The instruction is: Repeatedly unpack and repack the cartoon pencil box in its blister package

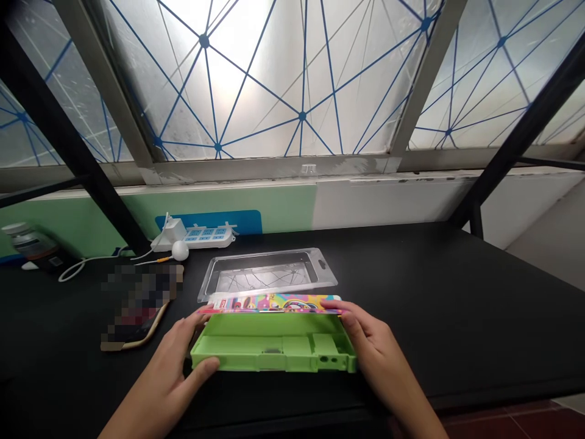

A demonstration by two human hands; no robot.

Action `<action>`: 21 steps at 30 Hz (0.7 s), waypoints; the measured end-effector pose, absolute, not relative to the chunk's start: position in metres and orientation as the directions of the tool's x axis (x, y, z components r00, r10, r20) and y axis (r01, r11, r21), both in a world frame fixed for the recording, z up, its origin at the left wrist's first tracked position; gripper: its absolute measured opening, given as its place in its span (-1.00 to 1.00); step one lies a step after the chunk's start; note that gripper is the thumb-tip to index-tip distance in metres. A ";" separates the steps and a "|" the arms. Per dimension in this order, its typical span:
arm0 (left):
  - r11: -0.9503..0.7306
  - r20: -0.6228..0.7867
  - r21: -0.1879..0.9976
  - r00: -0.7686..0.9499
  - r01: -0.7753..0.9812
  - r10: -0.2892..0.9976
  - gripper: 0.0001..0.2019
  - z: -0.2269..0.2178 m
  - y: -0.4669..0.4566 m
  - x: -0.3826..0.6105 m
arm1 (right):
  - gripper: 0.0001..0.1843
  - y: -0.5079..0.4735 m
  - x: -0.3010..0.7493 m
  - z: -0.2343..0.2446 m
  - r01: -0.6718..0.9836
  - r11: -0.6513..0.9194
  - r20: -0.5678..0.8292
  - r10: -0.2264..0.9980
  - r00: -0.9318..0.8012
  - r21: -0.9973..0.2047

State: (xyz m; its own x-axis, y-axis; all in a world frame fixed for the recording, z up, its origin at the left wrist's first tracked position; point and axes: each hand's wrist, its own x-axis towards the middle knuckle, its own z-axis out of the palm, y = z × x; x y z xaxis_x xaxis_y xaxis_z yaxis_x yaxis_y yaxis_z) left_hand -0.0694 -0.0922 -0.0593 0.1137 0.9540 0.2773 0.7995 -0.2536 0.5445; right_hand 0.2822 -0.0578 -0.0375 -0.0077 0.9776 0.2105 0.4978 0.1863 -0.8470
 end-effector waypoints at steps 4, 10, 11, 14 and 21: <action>-0.200 0.272 0.585 0.042 0.786 0.961 -0.50 -0.051 -0.091 -0.066 | -0.28 -0.061 0.285 -0.039 0.487 0.315 0.259 0.949 -0.180 -0.815; -0.176 0.250 0.595 0.027 0.784 0.968 -0.52 -0.046 -0.089 -0.064 | -0.06 -0.065 0.281 -0.051 0.553 0.319 0.240 0.947 -0.213 -0.770; -0.183 0.252 0.592 0.035 0.785 0.967 -0.51 -0.048 -0.089 -0.065 | -0.05 -0.065 0.280 -0.053 0.569 0.305 0.240 0.952 -0.187 -0.764; -0.240 0.293 0.552 0.084 0.799 0.952 -0.50 -0.052 -0.088 -0.068 | -0.26 -0.064 0.280 -0.053 0.615 0.265 0.265 0.960 -0.094 -0.742; -0.350 0.282 0.433 0.244 0.831 0.928 -0.73 -0.051 -0.087 -0.066 | -0.51 -0.058 0.281 -0.046 0.633 0.079 0.193 0.975 0.112 -0.770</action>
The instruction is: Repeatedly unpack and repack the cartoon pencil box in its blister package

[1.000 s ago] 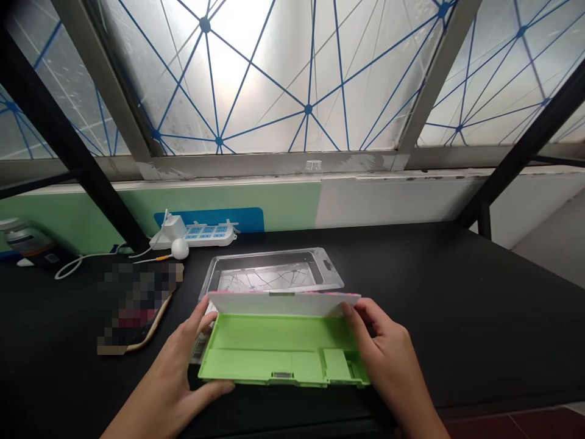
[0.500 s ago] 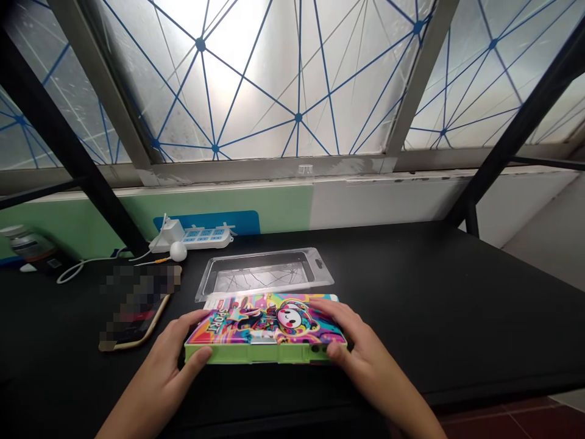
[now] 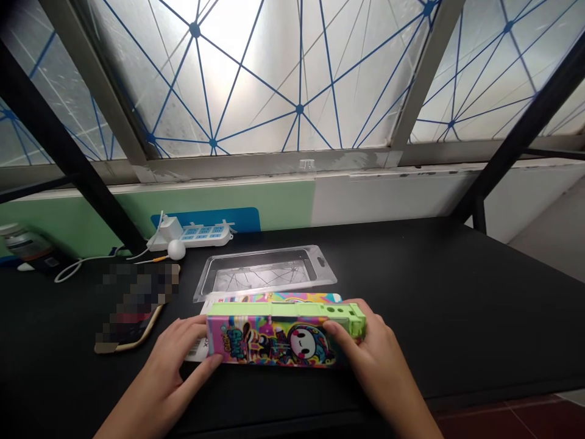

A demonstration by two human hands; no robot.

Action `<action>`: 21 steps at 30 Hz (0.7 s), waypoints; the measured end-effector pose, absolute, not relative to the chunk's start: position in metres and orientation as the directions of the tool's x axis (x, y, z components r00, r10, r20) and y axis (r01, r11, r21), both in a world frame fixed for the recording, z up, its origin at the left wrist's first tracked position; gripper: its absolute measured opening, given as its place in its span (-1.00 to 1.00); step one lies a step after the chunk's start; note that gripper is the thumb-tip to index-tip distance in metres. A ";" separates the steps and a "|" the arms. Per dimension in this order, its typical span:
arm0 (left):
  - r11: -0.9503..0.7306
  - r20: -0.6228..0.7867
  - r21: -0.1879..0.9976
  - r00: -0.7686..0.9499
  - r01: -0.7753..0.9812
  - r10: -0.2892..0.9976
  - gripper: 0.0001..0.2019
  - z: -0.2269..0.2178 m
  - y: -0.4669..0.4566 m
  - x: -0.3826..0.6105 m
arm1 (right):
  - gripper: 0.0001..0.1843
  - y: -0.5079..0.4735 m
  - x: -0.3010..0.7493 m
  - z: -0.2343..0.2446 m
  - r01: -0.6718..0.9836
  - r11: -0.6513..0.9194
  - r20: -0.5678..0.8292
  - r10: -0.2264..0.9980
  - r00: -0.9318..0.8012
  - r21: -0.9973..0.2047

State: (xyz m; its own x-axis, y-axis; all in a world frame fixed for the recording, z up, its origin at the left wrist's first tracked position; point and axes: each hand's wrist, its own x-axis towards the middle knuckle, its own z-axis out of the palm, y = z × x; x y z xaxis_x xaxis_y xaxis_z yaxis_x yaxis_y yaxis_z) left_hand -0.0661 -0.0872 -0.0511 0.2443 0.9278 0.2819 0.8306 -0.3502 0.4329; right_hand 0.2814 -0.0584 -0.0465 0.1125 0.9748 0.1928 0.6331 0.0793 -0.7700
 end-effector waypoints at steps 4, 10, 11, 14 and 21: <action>-0.371 0.300 0.406 0.261 0.835 0.917 -0.74 -0.051 -0.086 -0.065 | -0.43 -0.051 0.276 -0.049 0.641 -0.009 0.126 0.978 0.165 -0.767; -0.397 0.311 0.368 0.291 0.841 0.905 -0.78 -0.052 -0.086 -0.067 | -0.52 -0.045 0.275 -0.059 0.807 0.167 0.387 0.919 0.081 -0.566; -0.400 0.302 0.363 0.299 0.842 0.905 -0.78 -0.051 -0.086 -0.067 | -0.54 -0.044 0.275 -0.060 0.831 0.198 0.430 0.901 0.054 -0.519; -0.416 0.281 0.353 0.329 0.838 0.901 -0.83 -0.052 -0.086 -0.068 | -0.60 -0.041 0.273 -0.059 0.897 0.273 0.528 0.848 -0.052 -0.349; -0.411 0.364 0.451 0.258 0.792 0.895 -0.60 -0.057 -0.087 -0.066 | -0.70 -0.033 0.244 -0.033 0.847 0.518 0.423 0.798 -0.428 -0.120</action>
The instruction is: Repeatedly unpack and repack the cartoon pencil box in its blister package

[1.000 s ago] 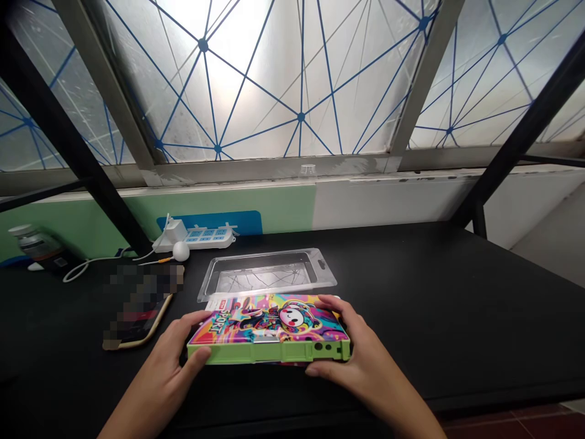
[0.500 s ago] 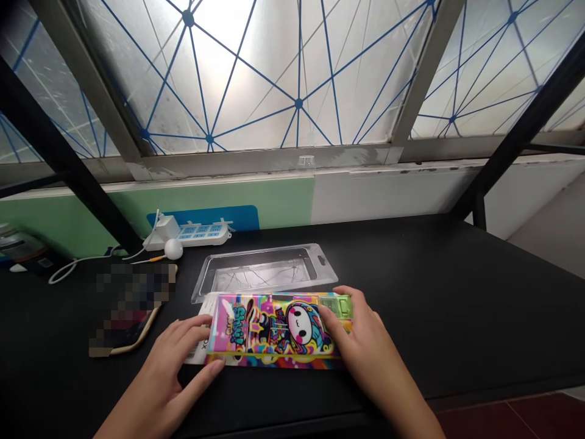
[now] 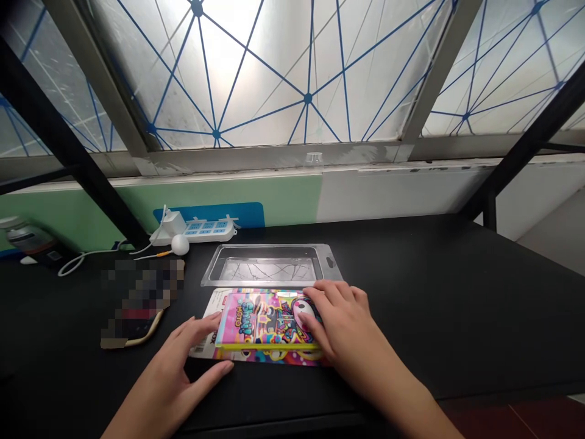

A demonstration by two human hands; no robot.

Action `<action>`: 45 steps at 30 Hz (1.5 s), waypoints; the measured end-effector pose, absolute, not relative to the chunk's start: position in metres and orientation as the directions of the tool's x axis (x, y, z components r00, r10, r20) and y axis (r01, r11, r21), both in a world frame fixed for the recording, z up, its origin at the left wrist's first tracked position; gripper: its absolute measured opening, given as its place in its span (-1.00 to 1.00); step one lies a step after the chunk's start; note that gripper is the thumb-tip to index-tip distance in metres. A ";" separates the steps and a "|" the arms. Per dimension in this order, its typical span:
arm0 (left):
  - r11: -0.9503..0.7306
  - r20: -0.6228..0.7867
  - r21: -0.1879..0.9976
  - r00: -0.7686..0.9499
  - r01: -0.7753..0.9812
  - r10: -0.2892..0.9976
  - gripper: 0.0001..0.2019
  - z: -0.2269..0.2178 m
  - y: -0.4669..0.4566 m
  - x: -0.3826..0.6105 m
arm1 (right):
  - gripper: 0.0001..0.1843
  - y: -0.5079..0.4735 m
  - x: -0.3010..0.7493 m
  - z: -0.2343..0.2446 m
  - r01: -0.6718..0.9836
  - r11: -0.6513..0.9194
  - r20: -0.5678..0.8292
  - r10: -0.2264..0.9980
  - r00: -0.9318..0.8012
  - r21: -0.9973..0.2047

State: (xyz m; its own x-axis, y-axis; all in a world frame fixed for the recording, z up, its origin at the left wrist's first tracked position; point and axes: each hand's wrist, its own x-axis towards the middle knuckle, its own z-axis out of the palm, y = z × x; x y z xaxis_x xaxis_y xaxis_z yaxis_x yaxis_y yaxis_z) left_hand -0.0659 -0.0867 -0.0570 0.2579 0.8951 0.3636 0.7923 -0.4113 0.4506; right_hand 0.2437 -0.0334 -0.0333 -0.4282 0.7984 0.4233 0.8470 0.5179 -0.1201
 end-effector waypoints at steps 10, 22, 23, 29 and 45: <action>-0.416 0.358 0.528 0.250 0.740 0.900 -0.24 -0.053 -0.087 -0.068 | -0.72 -0.016 0.186 -0.023 0.822 0.550 0.312 0.815 -0.488 -0.151; -0.319 0.254 0.667 0.197 0.673 0.947 -0.28 -0.051 -0.088 -0.065 | -0.77 -0.012 0.184 -0.024 0.777 0.608 0.547 0.712 -0.441 -0.165; -0.304 0.241 0.682 0.188 0.665 0.952 -0.27 -0.050 -0.089 -0.065 | -0.78 -0.012 0.184 -0.024 0.771 0.616 0.569 0.696 -0.438 -0.161; -0.205 0.178 0.750 0.106 0.629 0.978 -0.49 -0.043 -0.097 -0.068 | -0.82 -0.036 0.189 -0.016 0.713 0.695 0.749 0.521 -0.410 -0.093; -0.183 0.171 0.610 0.097 0.771 0.980 -0.46 -0.043 -0.094 -0.068 | 0.09 -0.047 0.317 -0.031 0.727 0.351 0.002 0.901 -0.434 -0.590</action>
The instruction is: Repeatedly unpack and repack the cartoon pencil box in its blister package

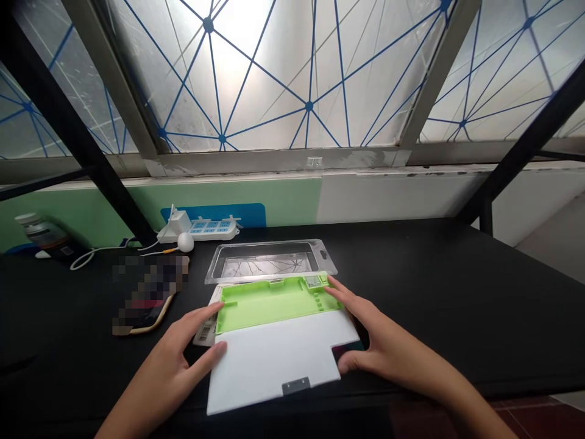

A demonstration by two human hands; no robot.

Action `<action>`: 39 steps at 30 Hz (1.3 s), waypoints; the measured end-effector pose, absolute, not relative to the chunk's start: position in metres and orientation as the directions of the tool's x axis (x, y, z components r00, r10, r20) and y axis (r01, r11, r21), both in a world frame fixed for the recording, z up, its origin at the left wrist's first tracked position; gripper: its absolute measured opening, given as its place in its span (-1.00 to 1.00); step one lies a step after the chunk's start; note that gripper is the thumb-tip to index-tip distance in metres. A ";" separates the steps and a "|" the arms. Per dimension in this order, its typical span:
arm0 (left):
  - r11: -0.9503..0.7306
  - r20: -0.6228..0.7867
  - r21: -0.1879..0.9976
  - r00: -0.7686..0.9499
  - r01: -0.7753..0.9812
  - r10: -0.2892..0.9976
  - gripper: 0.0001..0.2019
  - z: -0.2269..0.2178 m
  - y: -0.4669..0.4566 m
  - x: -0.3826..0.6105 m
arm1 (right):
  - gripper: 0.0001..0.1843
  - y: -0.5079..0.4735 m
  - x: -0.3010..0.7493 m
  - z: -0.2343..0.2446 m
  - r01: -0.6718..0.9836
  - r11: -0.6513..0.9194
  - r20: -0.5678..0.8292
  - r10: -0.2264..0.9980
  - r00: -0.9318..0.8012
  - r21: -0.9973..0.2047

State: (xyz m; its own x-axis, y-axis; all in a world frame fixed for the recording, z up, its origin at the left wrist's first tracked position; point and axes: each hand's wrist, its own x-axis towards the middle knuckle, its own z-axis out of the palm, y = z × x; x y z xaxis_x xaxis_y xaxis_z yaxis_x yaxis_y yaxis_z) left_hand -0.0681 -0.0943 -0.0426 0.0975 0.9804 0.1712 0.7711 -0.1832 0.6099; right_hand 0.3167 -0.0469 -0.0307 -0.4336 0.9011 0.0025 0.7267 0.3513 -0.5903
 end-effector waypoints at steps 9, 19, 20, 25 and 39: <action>-0.171 0.187 0.712 0.051 0.681 0.981 -0.48 -0.046 -0.095 -0.071 | -0.53 -0.052 0.308 -0.037 0.569 0.264 0.225 0.964 -0.139 -0.779; -0.157 0.150 0.703 0.072 0.694 0.986 -0.39 -0.046 -0.096 -0.066 | -0.32 -0.050 0.305 -0.042 0.678 0.281 0.171 0.959 -0.226 -0.679; -0.168 0.167 0.701 0.069 0.693 0.983 -0.38 -0.047 -0.097 -0.066 | -0.32 -0.052 0.305 -0.044 0.681 0.281 0.183 0.960 -0.214 -0.676; -0.327 0.447 0.616 0.023 0.717 0.894 -0.50 -0.047 -0.101 -0.062 | -0.44 -0.061 0.306 -0.048 0.677 0.328 0.294 0.941 -0.170 -0.658; -0.435 0.595 0.459 0.096 0.774 0.798 -0.55 0.007 0.010 -0.046 | -0.47 0.056 0.265 -0.008 0.586 0.423 0.415 0.896 -0.157 -0.691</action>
State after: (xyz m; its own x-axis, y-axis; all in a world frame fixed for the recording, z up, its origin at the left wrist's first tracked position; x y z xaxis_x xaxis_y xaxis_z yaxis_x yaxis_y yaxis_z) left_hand -0.0459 0.0101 0.0072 0.0958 0.7979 0.5951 0.7744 -0.4354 0.4591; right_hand 0.2652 0.0562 -0.0078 -0.1570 0.8961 0.4152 0.5865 0.4229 -0.6908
